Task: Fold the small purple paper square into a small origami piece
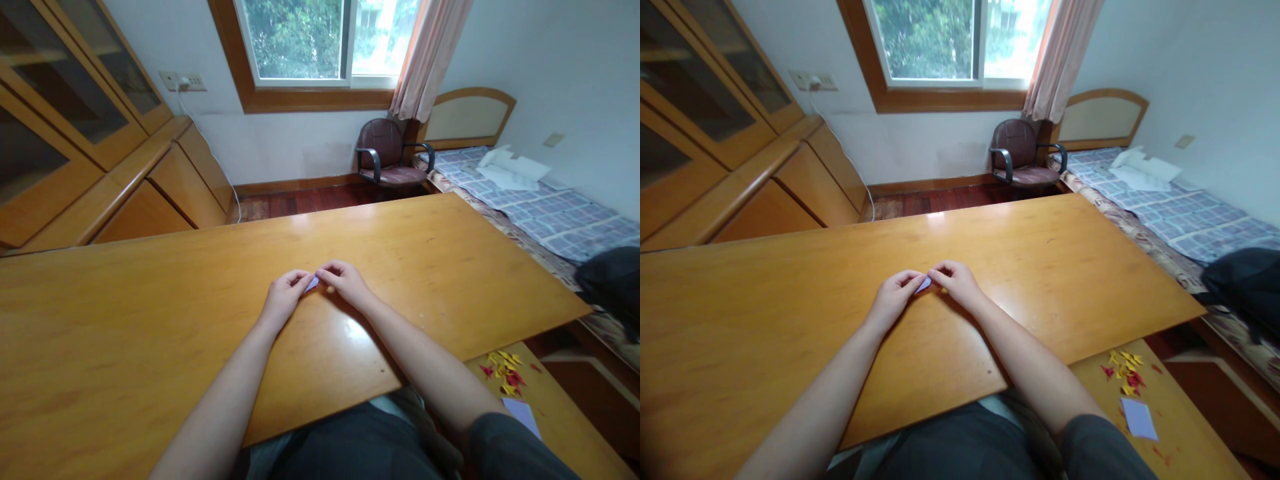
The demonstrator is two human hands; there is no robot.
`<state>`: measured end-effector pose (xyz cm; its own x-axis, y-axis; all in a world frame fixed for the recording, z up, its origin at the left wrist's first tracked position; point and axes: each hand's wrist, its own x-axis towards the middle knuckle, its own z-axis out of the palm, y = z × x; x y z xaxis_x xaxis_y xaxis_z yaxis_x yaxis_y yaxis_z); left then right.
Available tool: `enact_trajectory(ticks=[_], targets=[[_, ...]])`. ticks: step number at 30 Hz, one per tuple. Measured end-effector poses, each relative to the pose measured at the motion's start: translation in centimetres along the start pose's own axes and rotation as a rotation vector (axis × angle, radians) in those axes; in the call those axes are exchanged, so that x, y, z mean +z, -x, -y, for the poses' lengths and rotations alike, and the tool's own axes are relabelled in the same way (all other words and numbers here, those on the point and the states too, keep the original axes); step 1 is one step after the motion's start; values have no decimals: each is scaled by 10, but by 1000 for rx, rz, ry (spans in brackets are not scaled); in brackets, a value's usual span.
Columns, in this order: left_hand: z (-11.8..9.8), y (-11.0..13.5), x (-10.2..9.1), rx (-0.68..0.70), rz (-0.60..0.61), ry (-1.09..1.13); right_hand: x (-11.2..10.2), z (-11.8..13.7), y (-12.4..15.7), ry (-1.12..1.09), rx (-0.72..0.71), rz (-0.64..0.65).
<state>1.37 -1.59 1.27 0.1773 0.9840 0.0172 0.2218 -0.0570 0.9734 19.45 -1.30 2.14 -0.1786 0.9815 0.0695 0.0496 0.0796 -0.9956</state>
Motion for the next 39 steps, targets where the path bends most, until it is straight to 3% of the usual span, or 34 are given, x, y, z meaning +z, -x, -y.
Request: enact_trajectory(ticks=[10,16,29,39], targets=[[-3,0,3,-117,-29,354,-1,1,-2,-5,-19,23],[0,0,2,-101,1,338,-3,-5,-4,49,-48,13],[4,-2,1,-81,23,255,-4,4,0,-19,68,40],[0,-1,1,-93,43,261,-6,4,-1,-44,74,53]])
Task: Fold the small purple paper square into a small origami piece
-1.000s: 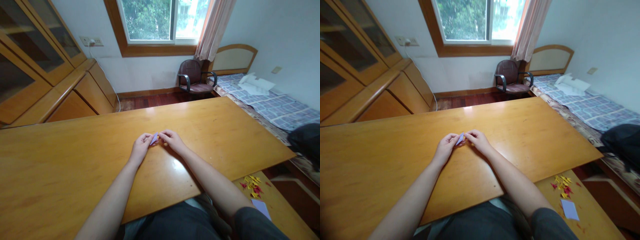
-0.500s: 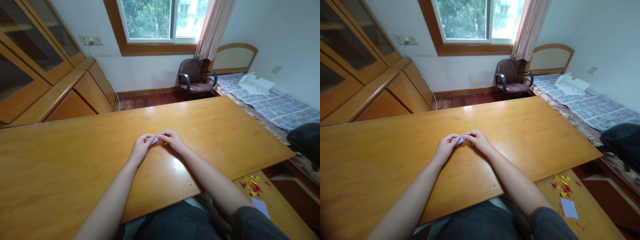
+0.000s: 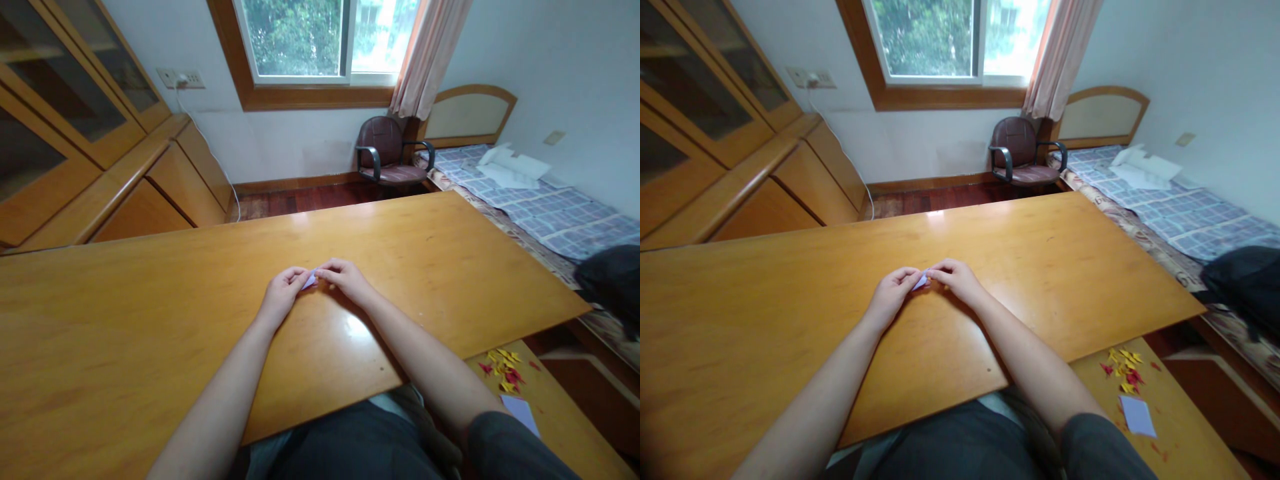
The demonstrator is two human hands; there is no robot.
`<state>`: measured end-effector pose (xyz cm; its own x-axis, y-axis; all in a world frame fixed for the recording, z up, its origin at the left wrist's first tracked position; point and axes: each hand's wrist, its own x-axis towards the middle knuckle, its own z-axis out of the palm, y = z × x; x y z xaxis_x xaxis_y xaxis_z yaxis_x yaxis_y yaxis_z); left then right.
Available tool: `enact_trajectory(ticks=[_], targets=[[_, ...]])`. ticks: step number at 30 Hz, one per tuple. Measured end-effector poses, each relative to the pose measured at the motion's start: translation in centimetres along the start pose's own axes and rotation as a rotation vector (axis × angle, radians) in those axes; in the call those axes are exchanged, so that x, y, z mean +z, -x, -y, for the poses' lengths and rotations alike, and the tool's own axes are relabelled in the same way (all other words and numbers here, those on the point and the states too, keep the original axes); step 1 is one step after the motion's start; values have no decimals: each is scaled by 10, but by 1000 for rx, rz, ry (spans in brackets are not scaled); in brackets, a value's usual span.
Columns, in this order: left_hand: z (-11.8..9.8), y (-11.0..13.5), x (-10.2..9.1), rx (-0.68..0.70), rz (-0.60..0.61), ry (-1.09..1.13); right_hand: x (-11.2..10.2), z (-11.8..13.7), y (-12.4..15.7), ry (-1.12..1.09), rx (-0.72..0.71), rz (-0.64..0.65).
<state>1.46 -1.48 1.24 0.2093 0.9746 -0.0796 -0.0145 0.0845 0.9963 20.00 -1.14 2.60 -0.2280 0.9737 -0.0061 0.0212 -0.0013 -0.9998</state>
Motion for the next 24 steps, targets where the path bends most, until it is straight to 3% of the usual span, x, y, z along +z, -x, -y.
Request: enact_trajectory(ticks=[13,19,24], targets=[[-8,3,-1,120,-43,-241,1,-1,1,-1,-33,-7],[-6,4,2,19,-53,-51,6,-6,0,-40,-53,-49],[-9,3,5,32,-64,86,9,-10,0,6,-67,-17]])
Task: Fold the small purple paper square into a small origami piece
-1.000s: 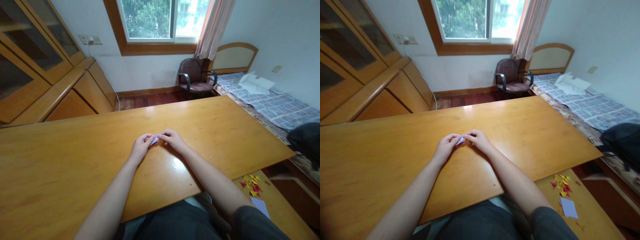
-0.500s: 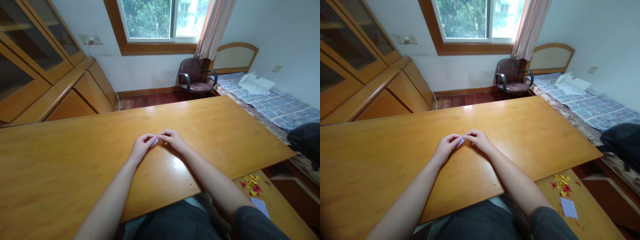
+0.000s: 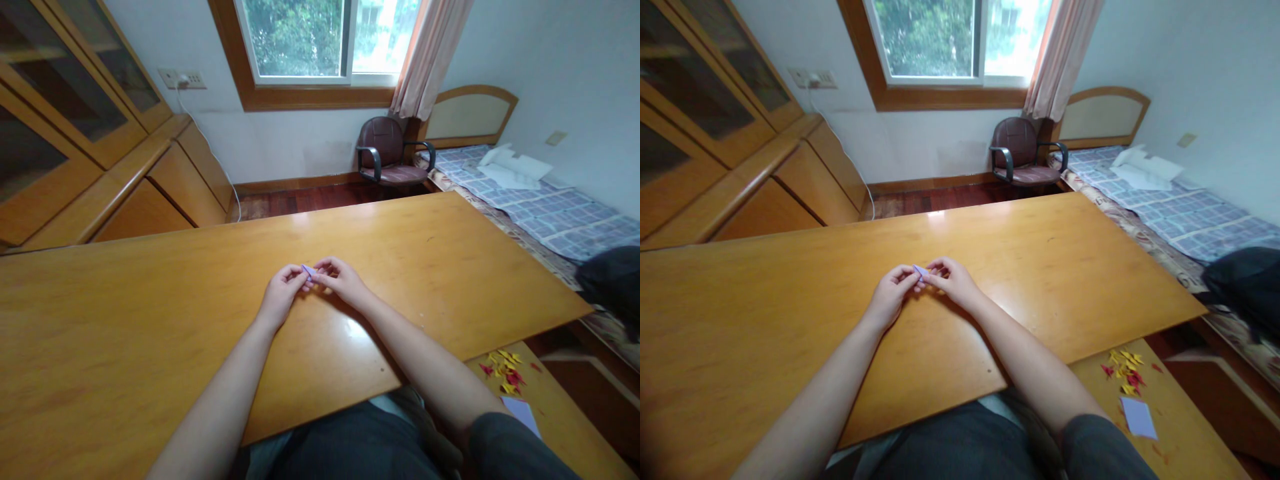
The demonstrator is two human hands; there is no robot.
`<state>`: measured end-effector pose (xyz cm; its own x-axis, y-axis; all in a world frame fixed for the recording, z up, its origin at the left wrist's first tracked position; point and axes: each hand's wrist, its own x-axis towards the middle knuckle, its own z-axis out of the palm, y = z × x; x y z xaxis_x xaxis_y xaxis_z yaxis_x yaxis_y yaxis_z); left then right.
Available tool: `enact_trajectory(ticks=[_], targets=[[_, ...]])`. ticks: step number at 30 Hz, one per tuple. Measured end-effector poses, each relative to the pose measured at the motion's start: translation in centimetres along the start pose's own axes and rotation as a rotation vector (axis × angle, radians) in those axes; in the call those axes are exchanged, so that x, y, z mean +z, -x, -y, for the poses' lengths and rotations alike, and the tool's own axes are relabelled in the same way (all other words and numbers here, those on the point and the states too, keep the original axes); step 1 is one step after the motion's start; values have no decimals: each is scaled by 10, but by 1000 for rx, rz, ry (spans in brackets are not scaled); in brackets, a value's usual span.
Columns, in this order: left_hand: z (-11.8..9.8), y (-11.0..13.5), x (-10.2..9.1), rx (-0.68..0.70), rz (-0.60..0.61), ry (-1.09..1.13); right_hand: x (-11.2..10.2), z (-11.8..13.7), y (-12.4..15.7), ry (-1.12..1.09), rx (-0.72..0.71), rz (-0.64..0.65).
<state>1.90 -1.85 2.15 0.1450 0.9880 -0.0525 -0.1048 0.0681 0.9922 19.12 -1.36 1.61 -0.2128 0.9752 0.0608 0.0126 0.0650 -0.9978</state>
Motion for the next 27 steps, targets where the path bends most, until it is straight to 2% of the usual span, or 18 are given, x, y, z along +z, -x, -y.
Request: enact_trajectory(ticks=[6,15,18,23,27], targets=[[-3,2,2,-57,17,54,1,-3,0,8,-34,37],[-4,4,-1,-45,-15,15,-3,2,1,121,-62,91],[-2,2,-1,-33,-32,33,-3,6,2,213,-136,65],[0,0,0,-47,-51,80,-2,10,5,390,-293,-60],[1,0,-1,-52,-50,84,2,11,7,519,-383,-62]])
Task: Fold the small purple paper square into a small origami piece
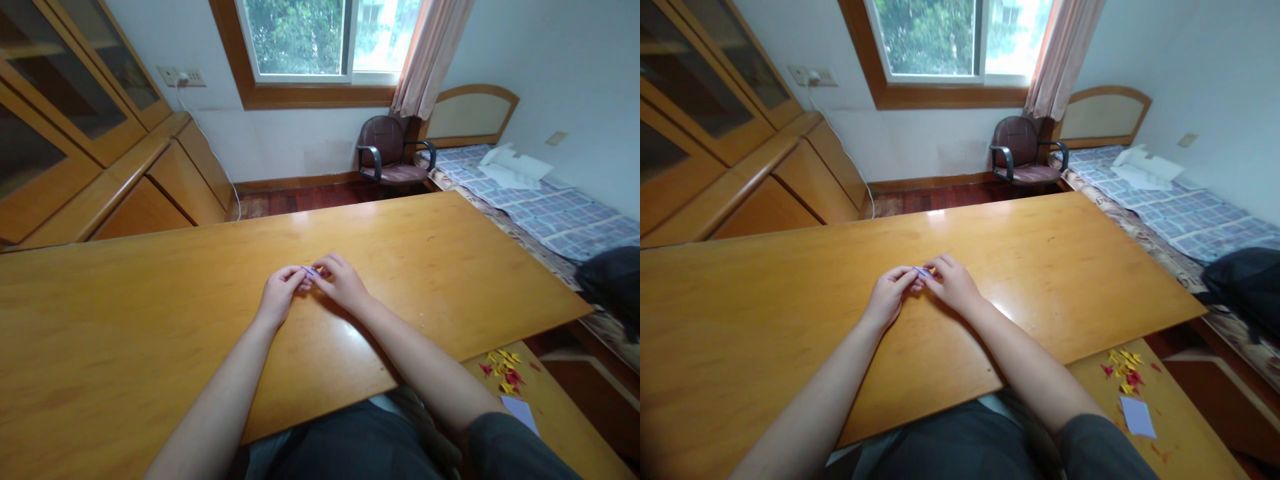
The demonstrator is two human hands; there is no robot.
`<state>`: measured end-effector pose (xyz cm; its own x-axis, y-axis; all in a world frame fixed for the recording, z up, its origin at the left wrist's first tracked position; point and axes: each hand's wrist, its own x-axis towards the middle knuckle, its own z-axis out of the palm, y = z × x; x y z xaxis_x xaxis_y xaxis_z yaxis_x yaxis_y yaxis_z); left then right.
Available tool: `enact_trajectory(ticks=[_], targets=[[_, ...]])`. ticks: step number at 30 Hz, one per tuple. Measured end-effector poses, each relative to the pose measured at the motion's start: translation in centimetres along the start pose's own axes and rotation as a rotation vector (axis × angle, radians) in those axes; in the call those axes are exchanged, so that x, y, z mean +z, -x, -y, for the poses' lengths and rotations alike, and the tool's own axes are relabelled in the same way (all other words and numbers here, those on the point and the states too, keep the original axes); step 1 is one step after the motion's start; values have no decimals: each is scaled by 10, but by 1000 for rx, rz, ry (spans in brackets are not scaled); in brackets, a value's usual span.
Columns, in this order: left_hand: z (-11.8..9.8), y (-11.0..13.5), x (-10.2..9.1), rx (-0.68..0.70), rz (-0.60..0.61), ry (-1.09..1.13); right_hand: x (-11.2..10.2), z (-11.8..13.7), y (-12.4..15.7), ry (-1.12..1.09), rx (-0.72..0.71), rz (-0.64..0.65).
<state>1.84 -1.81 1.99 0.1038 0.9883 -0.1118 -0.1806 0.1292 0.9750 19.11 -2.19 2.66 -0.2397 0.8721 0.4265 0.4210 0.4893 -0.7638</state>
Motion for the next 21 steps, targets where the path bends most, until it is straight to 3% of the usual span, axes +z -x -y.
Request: enact_trajectory(ticks=[7,21], targets=[[2,-1,-2,18,-10,-85,-2,6,0,229,-89,3],[-6,3,5,-17,-2,30,0,2,2,426,-201,66]])
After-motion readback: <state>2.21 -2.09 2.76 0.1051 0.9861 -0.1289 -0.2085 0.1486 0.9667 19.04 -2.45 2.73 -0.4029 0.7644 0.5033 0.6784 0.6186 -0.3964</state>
